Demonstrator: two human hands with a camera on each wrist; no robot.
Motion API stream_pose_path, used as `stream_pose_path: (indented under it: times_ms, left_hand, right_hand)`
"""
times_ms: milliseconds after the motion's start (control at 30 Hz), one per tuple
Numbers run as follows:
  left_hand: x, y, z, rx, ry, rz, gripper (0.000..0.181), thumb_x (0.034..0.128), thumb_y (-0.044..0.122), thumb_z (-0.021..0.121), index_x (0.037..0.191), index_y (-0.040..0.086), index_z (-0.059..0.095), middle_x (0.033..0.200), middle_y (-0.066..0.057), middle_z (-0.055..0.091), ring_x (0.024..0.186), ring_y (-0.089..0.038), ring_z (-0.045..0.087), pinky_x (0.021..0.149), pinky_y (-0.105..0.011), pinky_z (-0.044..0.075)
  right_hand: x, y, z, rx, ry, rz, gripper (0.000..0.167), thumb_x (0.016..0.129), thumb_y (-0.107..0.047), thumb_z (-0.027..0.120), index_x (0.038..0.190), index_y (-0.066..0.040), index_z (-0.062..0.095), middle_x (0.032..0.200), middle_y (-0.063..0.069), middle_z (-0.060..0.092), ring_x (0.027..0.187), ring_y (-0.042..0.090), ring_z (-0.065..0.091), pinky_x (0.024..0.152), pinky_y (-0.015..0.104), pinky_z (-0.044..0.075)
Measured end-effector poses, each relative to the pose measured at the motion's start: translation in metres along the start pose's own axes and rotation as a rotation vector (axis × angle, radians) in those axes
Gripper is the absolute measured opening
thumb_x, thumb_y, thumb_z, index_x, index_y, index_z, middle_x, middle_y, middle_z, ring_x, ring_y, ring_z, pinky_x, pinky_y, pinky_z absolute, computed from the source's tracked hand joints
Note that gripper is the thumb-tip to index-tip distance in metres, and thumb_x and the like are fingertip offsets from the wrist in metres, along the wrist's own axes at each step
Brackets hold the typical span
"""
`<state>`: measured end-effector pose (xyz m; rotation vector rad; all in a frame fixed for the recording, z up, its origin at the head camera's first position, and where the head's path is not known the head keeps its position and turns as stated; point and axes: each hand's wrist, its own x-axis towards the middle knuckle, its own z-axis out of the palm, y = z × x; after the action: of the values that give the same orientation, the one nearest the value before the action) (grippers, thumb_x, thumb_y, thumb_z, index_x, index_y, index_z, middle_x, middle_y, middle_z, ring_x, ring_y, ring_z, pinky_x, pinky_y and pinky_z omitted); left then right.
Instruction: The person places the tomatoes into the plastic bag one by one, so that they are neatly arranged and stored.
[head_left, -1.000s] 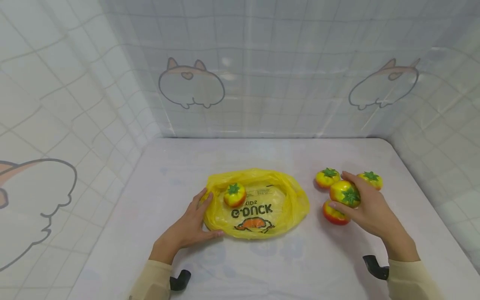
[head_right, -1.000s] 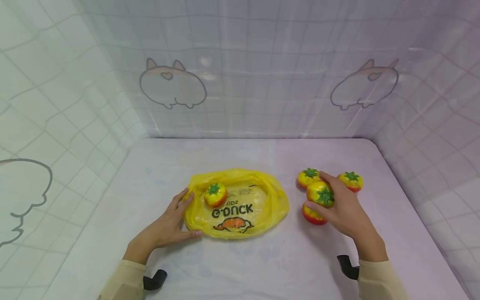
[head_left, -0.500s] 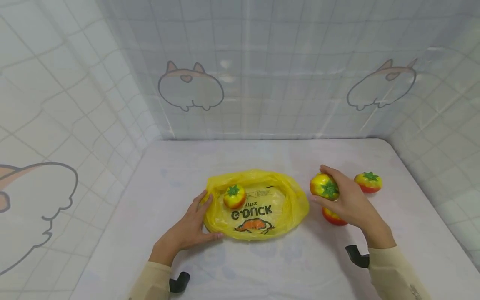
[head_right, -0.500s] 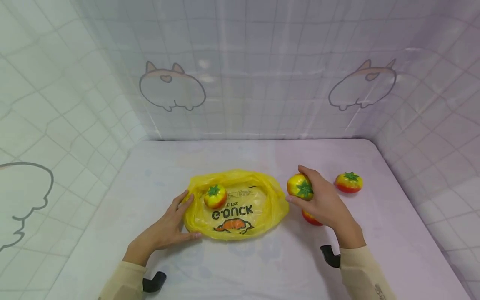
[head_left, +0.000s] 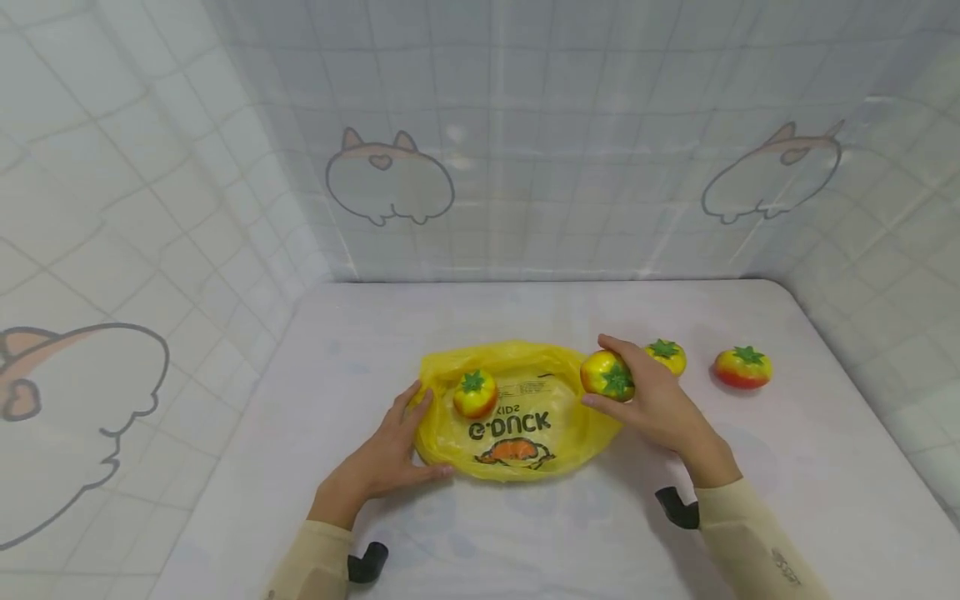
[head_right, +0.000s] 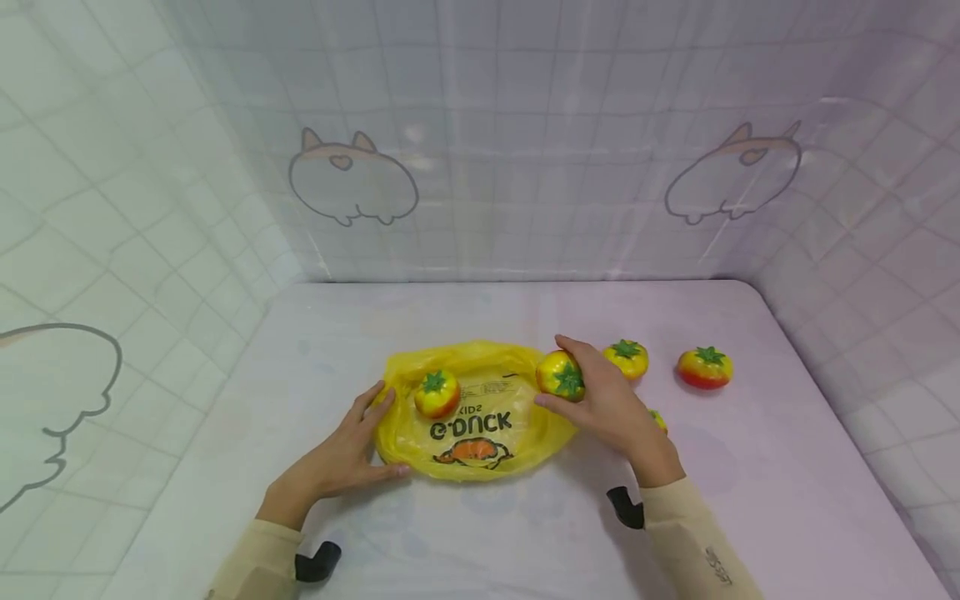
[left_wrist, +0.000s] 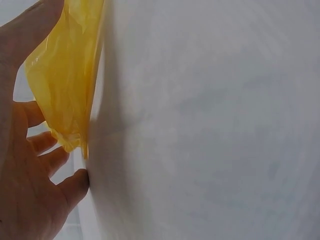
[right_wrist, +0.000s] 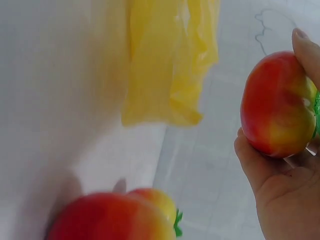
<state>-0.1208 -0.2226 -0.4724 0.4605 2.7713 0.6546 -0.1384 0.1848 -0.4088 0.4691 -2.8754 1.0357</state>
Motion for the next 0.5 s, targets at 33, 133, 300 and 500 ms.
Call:
stream_pose_path:
  times_ms: [33,133,300,500]
  left_hand:
    - [0.0,0.0,0.0,0.001,0.001,0.002,0.126,0.0745,0.083,0.068,0.167,0.017,0.014,0.173,-0.006,-0.005,0.155,-0.04,0.021,0.117,-0.059,0.036]
    - [0.0,0.001,-0.001,-0.001,0.002,-0.004,0.125,0.0742,0.083,0.069,0.167,0.018,0.014,0.173,-0.004,-0.006,0.156,-0.039,0.02,0.118,-0.059,0.035]
    - [0.0,0.001,-0.001,-0.014,0.006,0.008,0.123,0.0758,0.08,0.07,0.166,0.017,0.015,0.173,-0.005,-0.005,0.156,-0.04,0.019,0.118,-0.06,0.035]
    - [0.0,0.0,0.002,-0.008,0.006,-0.001,0.124,0.0754,0.082,0.069,0.167,0.018,0.014,0.173,-0.006,-0.004,0.156,-0.04,0.02,0.118,-0.059,0.036]
  right_hand:
    - [0.001,-0.002,0.002,0.012,-0.009,0.003,0.091,0.086,-0.055,0.079,0.157,-0.017,0.037,0.153,0.011,0.049,0.126,0.031,0.055,0.105,0.057,0.05]
    - [0.007,-0.008,0.009,0.035,-0.022,-0.013,0.091,0.086,-0.054,0.079,0.158,-0.017,0.037,0.154,0.01,0.048,0.128,0.031,0.055,0.106,0.056,0.05]
    - [0.015,-0.013,0.019,0.031,-0.032,-0.059,0.091,0.086,-0.054,0.079,0.157,-0.015,0.038,0.154,0.009,0.05,0.129,0.031,0.056,0.107,0.054,0.05]
    - [0.024,-0.019,0.031,0.05,-0.074,-0.079,0.089,0.087,-0.048,0.081,0.158,-0.015,0.038,0.153,0.011,0.05,0.13,0.031,0.056,0.109,0.054,0.048]
